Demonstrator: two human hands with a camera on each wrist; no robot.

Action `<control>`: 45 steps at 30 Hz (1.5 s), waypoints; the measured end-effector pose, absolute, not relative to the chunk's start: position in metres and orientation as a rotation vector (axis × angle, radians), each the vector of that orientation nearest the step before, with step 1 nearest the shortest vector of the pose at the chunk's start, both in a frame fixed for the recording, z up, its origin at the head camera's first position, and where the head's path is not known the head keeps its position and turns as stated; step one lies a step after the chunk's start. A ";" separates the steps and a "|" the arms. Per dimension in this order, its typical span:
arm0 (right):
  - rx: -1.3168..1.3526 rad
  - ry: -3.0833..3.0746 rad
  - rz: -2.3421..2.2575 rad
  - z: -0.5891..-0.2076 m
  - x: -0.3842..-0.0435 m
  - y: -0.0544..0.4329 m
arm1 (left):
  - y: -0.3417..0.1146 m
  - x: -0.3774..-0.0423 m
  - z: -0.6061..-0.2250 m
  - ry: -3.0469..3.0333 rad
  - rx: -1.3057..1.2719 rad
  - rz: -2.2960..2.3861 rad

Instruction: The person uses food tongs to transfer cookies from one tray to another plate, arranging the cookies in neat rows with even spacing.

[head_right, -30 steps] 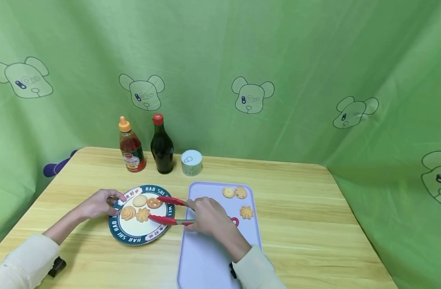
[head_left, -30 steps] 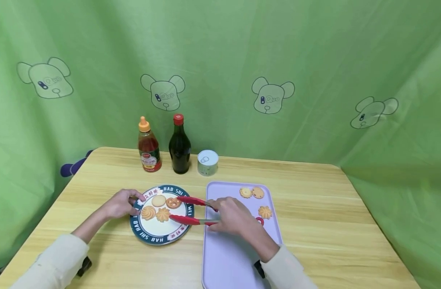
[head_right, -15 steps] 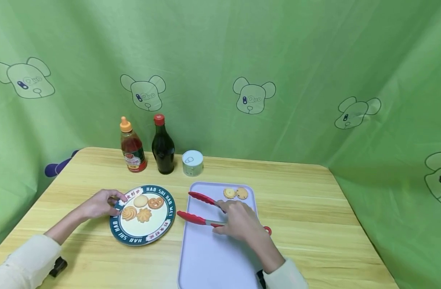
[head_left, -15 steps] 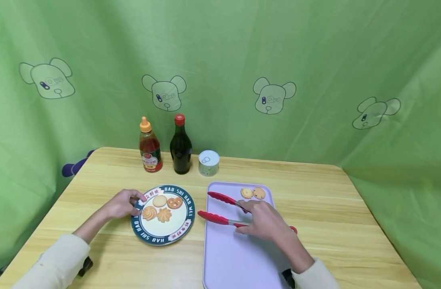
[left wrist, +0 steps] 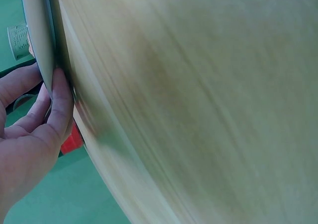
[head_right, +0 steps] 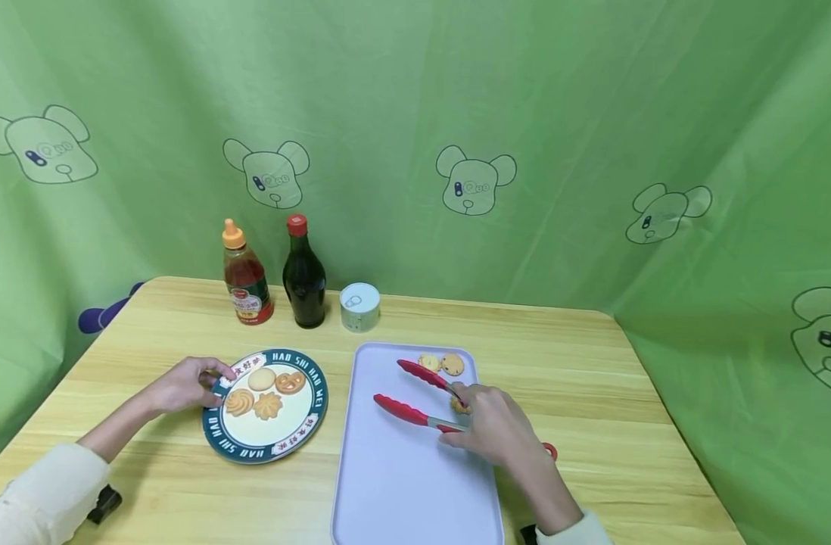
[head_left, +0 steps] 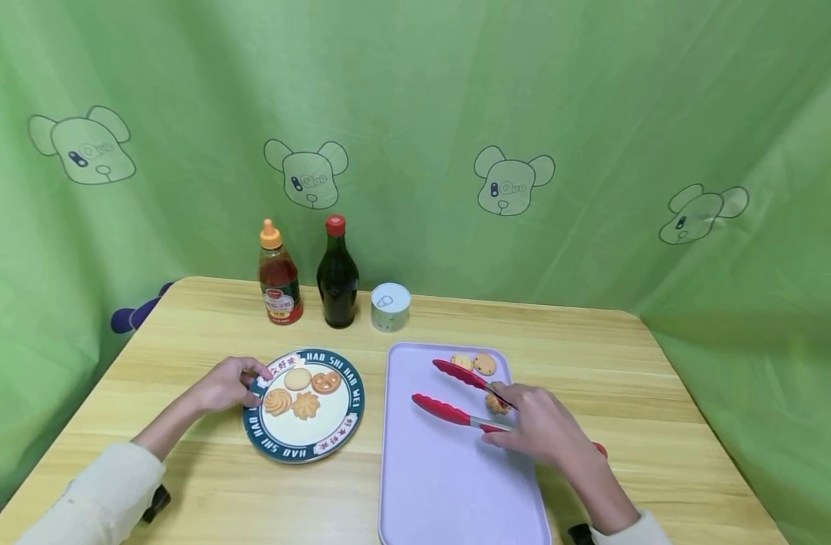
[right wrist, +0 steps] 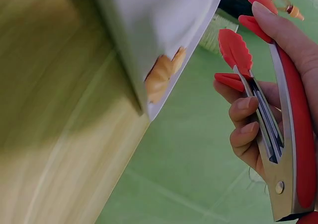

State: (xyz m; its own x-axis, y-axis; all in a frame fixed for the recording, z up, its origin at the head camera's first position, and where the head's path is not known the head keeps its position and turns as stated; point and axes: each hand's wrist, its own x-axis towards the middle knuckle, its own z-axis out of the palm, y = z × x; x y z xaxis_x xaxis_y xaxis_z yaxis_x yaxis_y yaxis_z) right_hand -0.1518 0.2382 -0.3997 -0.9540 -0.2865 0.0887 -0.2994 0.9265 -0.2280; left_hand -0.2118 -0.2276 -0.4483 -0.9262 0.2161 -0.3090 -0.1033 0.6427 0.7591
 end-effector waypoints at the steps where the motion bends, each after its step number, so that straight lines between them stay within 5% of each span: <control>1: 0.448 -3.031 0.375 -0.400 -0.151 0.241 | -0.228 -0.212 -0.448 2.492 0.094 1.183; 23: 0.305 -3.135 0.306 -0.398 -0.140 0.298 | -0.229 -0.212 -0.449 2.503 0.087 1.169; 45: 0.204 -3.285 0.272 -0.382 -0.138 0.300 | -0.226 -0.211 -0.449 2.508 0.081 1.165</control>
State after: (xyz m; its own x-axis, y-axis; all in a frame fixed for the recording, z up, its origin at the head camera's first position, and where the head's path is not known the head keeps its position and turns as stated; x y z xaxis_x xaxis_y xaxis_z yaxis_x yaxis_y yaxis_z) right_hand -0.1377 0.2998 -0.3818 -0.9796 -0.1350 -0.1491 -0.1086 0.9790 -0.1725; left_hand -0.2109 -0.2264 -0.4488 -0.9288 0.2053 -0.3085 -0.1033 0.6560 0.7477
